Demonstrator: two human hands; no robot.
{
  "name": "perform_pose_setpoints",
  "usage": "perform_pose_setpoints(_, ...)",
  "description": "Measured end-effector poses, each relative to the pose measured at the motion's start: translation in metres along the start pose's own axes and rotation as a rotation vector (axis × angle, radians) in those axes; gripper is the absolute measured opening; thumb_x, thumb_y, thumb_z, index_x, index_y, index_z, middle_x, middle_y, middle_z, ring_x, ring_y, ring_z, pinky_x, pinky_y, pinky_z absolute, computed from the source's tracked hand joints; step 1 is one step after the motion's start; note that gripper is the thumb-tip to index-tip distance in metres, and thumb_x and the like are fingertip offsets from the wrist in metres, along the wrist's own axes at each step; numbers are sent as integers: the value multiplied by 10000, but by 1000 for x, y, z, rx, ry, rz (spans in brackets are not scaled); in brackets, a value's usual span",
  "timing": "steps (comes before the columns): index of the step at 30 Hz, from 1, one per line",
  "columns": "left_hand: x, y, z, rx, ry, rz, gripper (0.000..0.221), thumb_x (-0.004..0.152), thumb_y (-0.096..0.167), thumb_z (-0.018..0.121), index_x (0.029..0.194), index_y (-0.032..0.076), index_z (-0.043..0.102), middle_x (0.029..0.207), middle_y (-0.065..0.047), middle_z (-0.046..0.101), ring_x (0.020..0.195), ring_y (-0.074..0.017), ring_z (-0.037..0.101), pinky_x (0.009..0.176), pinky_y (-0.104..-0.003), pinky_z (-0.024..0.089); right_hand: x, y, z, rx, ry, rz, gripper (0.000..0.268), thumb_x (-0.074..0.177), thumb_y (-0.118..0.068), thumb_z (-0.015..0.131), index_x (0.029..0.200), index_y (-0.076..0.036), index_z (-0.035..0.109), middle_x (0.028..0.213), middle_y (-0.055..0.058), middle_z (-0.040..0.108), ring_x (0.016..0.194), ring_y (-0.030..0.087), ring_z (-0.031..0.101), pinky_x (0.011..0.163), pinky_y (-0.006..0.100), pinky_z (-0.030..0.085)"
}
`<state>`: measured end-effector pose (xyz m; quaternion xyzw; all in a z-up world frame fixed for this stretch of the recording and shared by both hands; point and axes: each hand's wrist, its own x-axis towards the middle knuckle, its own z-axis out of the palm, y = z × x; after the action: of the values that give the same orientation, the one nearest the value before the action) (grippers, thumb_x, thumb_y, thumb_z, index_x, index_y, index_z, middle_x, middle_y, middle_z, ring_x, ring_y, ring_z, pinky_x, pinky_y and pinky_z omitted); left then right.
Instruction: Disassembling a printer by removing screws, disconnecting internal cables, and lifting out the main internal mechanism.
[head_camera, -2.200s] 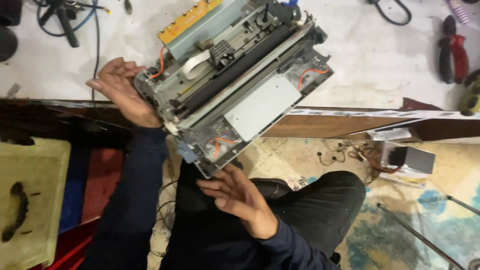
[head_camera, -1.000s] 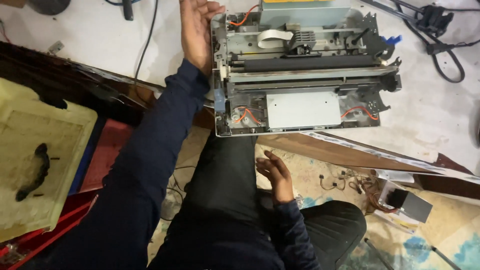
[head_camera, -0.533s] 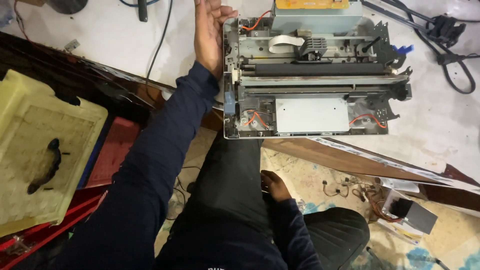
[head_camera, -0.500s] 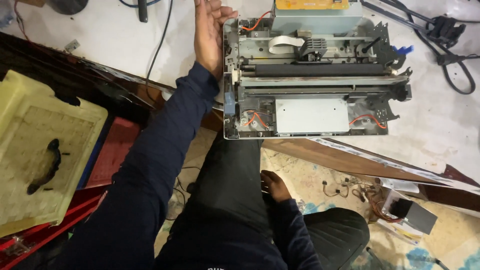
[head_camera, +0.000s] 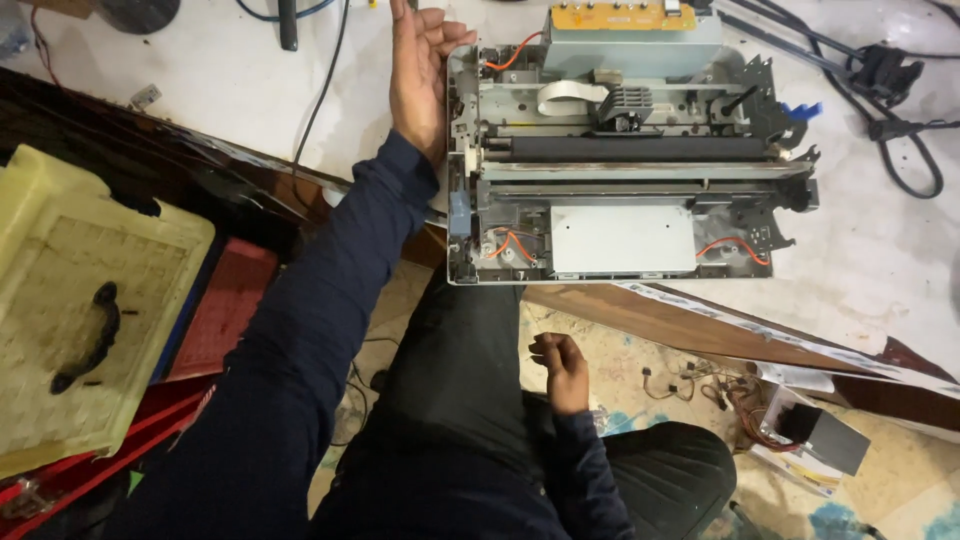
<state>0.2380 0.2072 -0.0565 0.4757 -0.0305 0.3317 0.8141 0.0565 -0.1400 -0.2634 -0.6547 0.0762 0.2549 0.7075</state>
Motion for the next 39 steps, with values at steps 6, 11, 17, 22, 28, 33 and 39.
perform_pose_setpoints(6,0,10,10,17,92,-110,808,856,722,499,1207,-5,539,1064,-148,622,1084,-272,647,986,-397,498,-44,-76,27,-81,65,-279,262,998,-200,615,916,42,672,844,136,741,764,194,655,769,297,546)
perform_pose_setpoints(11,-2,13,13,77,90,-96,842,869,719,459,1252,-29,510,1082,-154,602,1106,-290,648,995,-409,506,-76,-127,47,-138,-3,-434,131,965,-78,602,888,15,653,830,82,719,726,154,615,725,252,504)
perform_pose_setpoints(17,-1,10,12,92,86,-99,890,845,759,459,1260,-28,501,1107,-169,589,1126,-299,639,1004,-411,496,-93,-165,54,-100,-49,-577,103,969,-43,586,889,12,623,889,90,678,744,159,590,716,260,490)
perform_pose_setpoints(22,0,7,11,84,88,-87,857,860,743,464,1243,-22,509,1083,-154,589,1106,-291,640,999,-406,495,-104,-193,68,-140,-81,-648,79,942,-40,574,918,10,630,909,93,671,794,173,604,771,275,506)
perform_pose_setpoints(28,-1,8,13,111,80,-73,877,865,747,450,1256,-37,486,1098,-167,581,1115,-302,630,1010,-422,495,-111,-242,107,-333,15,-877,77,892,-1,644,966,3,666,929,86,656,802,172,587,752,276,490)
perform_pose_setpoints(33,3,0,4,97,80,-95,861,864,741,446,1247,-29,488,1106,-172,582,1121,-299,626,1014,-419,493,-101,-293,141,-500,114,-1121,208,904,-12,719,1112,-8,705,1016,88,638,915,204,562,836,322,479)
perform_pose_setpoints(39,5,-11,2,42,48,-22,557,1019,509,398,1222,-4,476,1041,-139,615,1010,-256,650,989,-381,506,-76,-326,160,-758,183,-1205,242,851,-119,813,1085,-147,757,1052,14,611,976,258,523,876,407,390)
